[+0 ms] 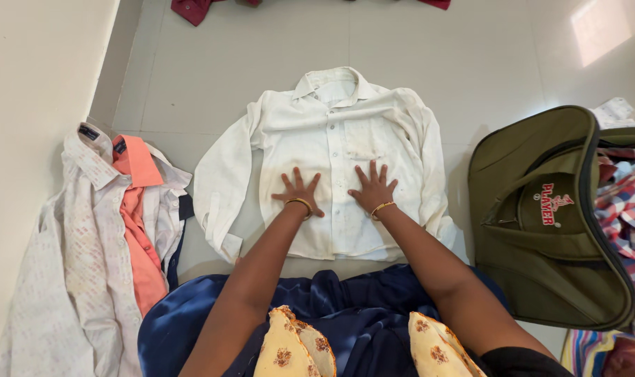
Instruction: The person sits on the floor and buttons a white shirt that is laid out flat. They start from the bottom and work their way up, fastening each button. After buttoning the shirt, they pick it up and place it on a pile of other clothes to the left.
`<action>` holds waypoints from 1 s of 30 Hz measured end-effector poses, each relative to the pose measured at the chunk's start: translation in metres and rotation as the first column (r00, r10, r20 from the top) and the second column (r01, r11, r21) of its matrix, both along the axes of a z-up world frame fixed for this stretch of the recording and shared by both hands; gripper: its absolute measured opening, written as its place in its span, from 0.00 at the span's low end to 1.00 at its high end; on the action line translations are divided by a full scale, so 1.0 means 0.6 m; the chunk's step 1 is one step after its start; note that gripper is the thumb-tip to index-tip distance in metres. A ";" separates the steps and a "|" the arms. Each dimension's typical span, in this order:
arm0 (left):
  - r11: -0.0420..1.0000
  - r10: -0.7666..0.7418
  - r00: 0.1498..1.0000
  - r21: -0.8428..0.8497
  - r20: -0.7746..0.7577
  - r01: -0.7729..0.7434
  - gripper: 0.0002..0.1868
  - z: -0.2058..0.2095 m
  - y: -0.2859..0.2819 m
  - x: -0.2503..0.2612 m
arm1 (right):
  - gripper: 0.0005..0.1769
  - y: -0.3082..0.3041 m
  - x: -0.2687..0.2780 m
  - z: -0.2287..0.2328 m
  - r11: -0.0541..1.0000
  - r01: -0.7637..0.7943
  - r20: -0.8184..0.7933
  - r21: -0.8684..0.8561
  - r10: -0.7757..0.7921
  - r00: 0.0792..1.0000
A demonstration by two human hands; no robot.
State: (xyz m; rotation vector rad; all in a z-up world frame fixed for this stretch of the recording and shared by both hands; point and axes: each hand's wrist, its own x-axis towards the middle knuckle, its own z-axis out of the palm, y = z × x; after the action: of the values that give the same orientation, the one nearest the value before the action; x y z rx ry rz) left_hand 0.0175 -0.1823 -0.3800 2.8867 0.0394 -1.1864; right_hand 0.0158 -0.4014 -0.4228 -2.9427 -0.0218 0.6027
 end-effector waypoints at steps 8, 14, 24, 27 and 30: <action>0.999 0.034 0.999 -0.037 0.019 -0.034 0.73 0.012 0.021 -0.007 | 0.49 -0.026 0.010 0.010 0.996 -0.052 0.011 0.067 0.052 0.999; 0.988 -0.089 0.935 -0.089 0.345 0.127 0.50 -0.009 0.031 -0.061 | 0.33 -0.084 -0.020 -0.030 0.954 -0.190 0.201 0.232 0.144 0.969; 0.980 -0.187 0.970 -0.041 0.156 0.196 0.20 -0.063 0.061 -0.145 | 0.25 -0.060 -0.115 0.049 0.929 -0.327 -0.165 0.173 0.355 0.920; 0.993 -0.112 0.989 0.021 -0.094 0.115 0.32 -0.003 0.077 -0.170 | 0.41 -0.055 -0.148 0.061 0.933 -0.320 -0.180 0.165 0.348 0.920; 0.997 -0.070 0.988 0.017 -0.137 0.073 0.36 0.035 0.093 -0.197 | 0.43 -0.063 -0.174 0.069 0.953 -0.292 -0.255 0.085 0.304 0.918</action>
State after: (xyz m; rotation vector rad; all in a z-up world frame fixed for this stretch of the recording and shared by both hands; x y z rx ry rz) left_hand -0.1005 -0.1266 -0.3593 2.8435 -0.0497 -1.4027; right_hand -0.0888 -0.4391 -0.3815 -2.8071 -0.4575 1.0208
